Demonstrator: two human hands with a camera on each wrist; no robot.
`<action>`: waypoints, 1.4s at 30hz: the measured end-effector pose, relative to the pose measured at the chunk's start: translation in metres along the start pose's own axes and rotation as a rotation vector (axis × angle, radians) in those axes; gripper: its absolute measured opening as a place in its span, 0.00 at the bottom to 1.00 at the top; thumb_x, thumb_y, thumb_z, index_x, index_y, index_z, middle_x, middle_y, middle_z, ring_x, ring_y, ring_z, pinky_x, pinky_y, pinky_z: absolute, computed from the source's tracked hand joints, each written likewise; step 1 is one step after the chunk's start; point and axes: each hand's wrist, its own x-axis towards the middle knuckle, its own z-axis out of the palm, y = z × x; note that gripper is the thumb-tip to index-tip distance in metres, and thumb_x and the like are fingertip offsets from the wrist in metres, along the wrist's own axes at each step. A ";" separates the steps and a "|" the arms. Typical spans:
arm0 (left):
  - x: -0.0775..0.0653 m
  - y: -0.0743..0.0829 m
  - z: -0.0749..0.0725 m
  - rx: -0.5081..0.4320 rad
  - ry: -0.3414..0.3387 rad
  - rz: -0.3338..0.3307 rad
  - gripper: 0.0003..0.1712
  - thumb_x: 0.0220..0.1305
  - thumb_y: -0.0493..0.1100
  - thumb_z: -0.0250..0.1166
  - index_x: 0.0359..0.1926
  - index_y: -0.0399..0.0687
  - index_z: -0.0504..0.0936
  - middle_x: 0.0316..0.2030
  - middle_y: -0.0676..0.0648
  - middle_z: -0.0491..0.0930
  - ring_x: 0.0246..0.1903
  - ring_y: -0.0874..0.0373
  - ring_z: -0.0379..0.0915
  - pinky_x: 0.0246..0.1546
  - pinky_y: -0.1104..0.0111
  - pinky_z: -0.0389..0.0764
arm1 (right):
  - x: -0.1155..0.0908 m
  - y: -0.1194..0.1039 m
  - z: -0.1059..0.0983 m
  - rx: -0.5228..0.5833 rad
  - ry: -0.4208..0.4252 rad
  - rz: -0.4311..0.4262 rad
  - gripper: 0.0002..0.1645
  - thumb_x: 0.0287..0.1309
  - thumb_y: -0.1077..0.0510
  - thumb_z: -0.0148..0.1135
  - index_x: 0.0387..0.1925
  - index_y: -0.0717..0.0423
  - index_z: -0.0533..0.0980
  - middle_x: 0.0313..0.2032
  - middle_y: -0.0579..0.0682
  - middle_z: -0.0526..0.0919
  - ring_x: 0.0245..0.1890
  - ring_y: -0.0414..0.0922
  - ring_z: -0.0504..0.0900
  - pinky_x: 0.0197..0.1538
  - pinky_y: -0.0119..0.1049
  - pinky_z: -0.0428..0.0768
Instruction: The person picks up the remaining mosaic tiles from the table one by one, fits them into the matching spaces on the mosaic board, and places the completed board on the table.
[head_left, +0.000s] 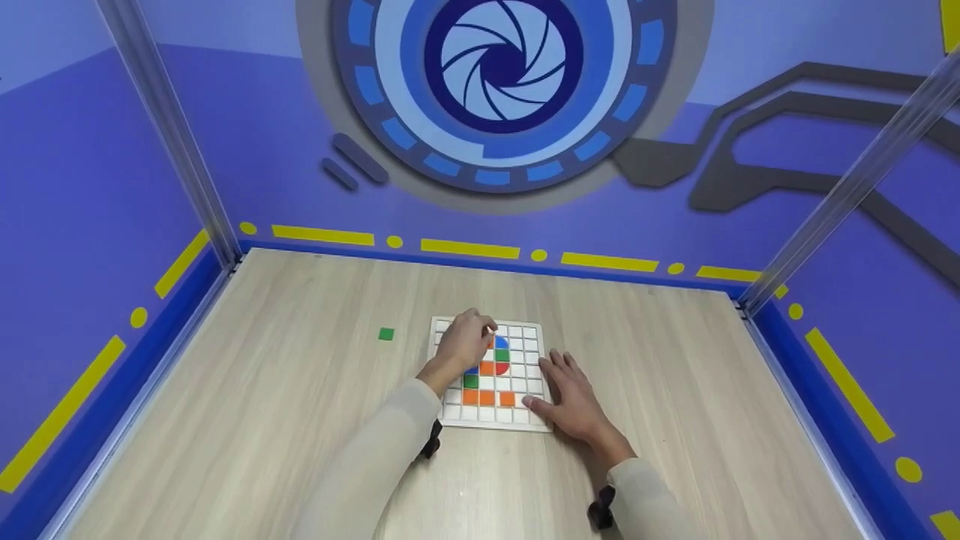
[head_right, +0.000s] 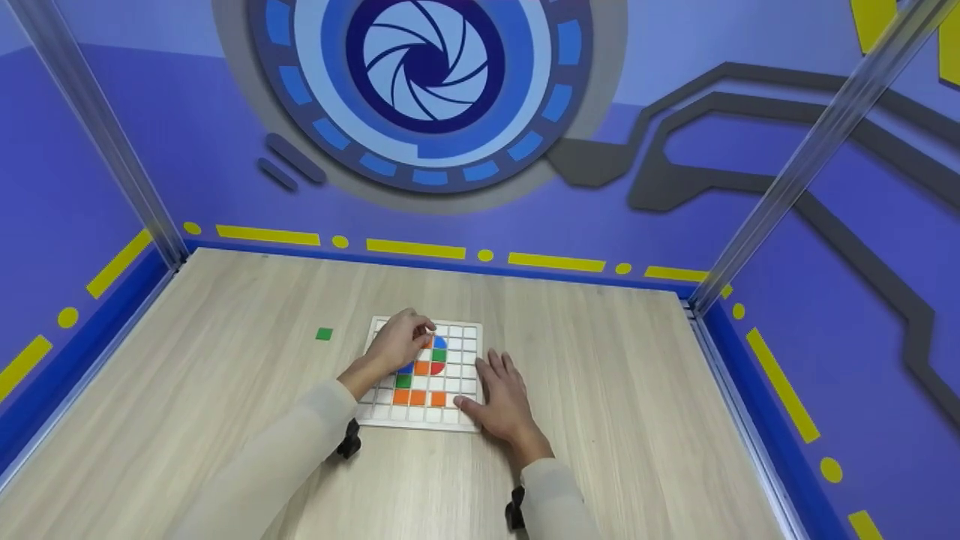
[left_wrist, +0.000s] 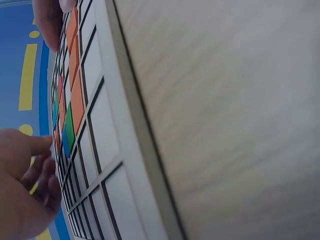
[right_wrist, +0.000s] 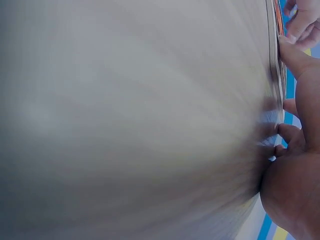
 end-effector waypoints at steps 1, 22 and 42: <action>-0.001 0.001 -0.001 0.025 -0.020 0.030 0.13 0.78 0.40 0.64 0.58 0.48 0.88 0.47 0.48 0.77 0.45 0.55 0.75 0.47 0.60 0.81 | 0.000 0.000 0.000 0.002 0.001 0.001 0.52 0.64 0.36 0.71 0.80 0.53 0.64 0.83 0.57 0.53 0.84 0.60 0.42 0.79 0.66 0.47; -0.013 -0.026 -0.037 -0.002 0.047 -0.018 0.18 0.78 0.41 0.63 0.64 0.46 0.83 0.57 0.48 0.78 0.60 0.51 0.73 0.62 0.57 0.77 | -0.002 -0.002 0.003 0.004 0.004 -0.014 0.52 0.64 0.35 0.71 0.80 0.54 0.64 0.83 0.58 0.53 0.83 0.61 0.43 0.79 0.66 0.47; -0.062 -0.116 -0.103 0.006 0.141 -0.207 0.24 0.75 0.41 0.66 0.67 0.35 0.77 0.62 0.35 0.72 0.65 0.38 0.64 0.66 0.49 0.70 | -0.001 -0.002 -0.001 0.004 0.001 -0.019 0.53 0.64 0.35 0.71 0.80 0.55 0.63 0.83 0.59 0.53 0.83 0.62 0.43 0.78 0.66 0.47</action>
